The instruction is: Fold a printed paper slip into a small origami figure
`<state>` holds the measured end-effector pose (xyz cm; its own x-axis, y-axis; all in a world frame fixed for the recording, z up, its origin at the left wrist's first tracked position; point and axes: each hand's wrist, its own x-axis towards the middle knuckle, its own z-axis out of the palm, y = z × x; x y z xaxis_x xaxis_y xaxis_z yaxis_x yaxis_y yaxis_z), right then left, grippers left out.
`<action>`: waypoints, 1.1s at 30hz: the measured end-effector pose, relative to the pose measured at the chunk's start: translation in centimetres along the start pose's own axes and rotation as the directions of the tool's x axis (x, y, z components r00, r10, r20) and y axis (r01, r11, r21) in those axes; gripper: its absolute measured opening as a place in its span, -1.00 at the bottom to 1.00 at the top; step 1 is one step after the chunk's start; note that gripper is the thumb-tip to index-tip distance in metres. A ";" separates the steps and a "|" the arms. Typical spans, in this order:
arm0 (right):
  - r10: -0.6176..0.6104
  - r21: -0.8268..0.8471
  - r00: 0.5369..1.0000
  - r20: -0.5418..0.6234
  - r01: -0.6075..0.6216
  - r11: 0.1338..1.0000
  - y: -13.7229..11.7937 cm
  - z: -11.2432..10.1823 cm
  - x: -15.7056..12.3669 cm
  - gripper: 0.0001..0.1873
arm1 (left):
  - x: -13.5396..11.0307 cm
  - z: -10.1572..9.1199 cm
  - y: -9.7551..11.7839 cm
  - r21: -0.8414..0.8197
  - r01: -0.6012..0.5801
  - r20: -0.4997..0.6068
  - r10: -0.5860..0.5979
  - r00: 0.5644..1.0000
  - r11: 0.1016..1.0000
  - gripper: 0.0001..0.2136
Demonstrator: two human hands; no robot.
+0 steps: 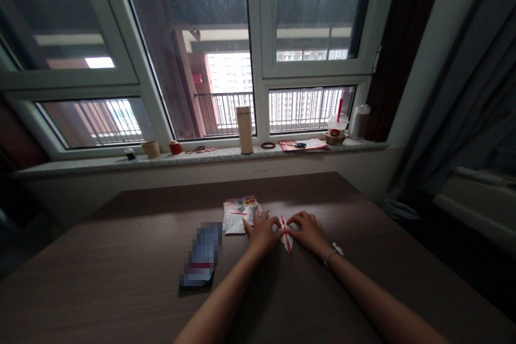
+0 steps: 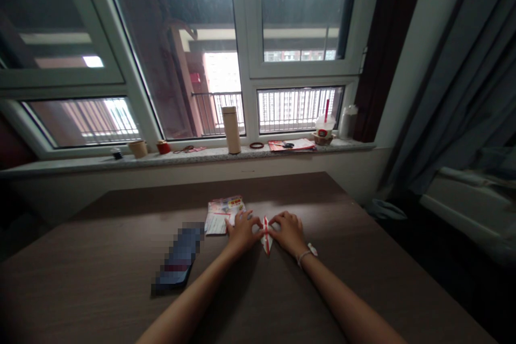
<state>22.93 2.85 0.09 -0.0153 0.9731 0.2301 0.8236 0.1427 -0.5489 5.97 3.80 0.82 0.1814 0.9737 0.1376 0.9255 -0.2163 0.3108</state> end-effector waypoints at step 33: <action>-0.008 0.022 1.000 -0.002 0.008 1.000 0.4 0.1 0.1 -0.79 | 0.3 -1.5 -0.9 -0.008 0.044 0.199 -0.042 0.979 0.999 -0.77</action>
<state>23.14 3.00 -0.20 -0.0209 0.9716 0.2357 0.8106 0.1545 -0.5649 4.72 4.14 2.04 0.2050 0.9766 -0.0653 0.9301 -0.1736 0.3238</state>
